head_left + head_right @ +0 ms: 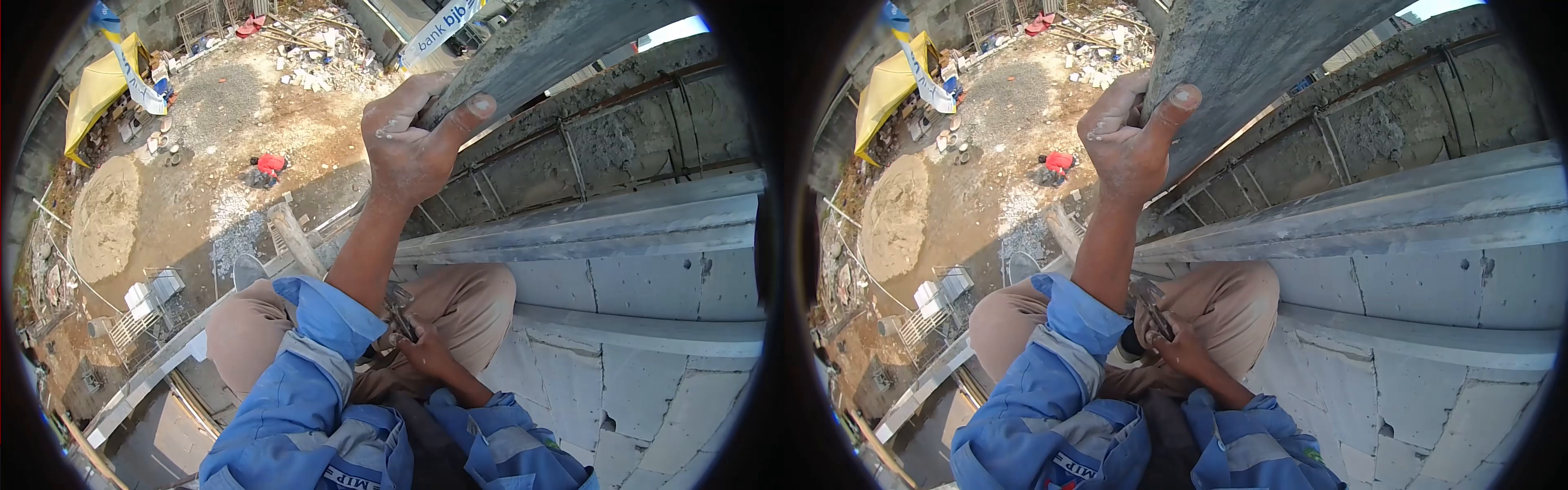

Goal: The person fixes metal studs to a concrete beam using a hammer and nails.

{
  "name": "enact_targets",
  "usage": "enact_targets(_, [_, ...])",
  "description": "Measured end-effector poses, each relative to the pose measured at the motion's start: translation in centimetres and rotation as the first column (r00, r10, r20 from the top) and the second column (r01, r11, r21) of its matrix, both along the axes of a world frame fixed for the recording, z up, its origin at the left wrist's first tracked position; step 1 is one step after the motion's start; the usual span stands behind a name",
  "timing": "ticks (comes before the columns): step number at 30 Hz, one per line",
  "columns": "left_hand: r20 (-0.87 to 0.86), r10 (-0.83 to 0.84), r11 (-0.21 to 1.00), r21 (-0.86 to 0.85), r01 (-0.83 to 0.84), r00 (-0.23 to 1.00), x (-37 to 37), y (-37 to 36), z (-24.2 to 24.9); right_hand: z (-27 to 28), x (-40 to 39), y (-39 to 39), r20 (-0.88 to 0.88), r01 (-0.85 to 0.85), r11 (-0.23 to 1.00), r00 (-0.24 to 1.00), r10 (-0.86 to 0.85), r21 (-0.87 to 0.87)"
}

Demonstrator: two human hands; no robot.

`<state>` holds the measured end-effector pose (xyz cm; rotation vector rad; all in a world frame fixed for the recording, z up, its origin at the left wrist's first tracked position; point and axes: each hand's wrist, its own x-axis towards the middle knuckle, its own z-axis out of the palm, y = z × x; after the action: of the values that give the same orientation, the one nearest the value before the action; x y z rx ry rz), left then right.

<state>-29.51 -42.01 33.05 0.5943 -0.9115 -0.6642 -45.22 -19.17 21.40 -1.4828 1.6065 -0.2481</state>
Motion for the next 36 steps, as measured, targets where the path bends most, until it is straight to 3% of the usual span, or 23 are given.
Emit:
enact_targets(3, [-0.047, -0.015, 1.000, -0.010, 0.014, 0.999, 0.7, -0.1, -0.5, 1.5, -0.7, -0.3, -0.005, 0.046, 0.999, 0.999, -0.046, -0.014])
enact_targets(7, [-0.130, 0.128, 0.991, -0.033, -0.134, 0.983, 3.3, -0.2, -1.1, 0.8, -1.6, 0.3, -0.017, 0.008, 0.991, 1.000, -0.010, -0.136])
enact_targets(11, [-0.131, 0.273, 0.960, -0.032, -0.279, 0.953, 6.0, 0.5, -0.8, 0.8, -1.3, 0.4, -0.126, -0.014, 1.000, 0.992, 0.014, 0.006])
enact_targets(20, [-0.205, 0.438, 0.867, -0.158, -0.472, 0.875, 11.1, 3.3, 2.2, -0.2, -1.2, 0.0, -0.068, -0.077, 0.996, 0.995, 0.074, -0.043])
enact_targets(24, [-0.142, 0.525, 0.823, -0.166, -0.543, 0.839, 12.1, 4.5, 2.8, 0.0, -1.3, 0.2, -0.063, -0.080, 0.994, 0.995, 0.076, -0.079])
enact_targets(31, [-0.210, 0.344, 0.926, -0.087, -0.368, 0.915, 9.5, 4.7, 2.9, -0.8, -1.4, 1.2, -0.133, -0.091, 0.986, 0.988, 0.073, -0.141])
enact_targets(36, [-0.216, 0.237, 0.954, -0.131, -0.269, 0.947, 7.2, 2.3, 0.9, -0.4, -1.0, 1.2, -0.158, -0.104, 0.985, 0.984, 0.082, -0.135])
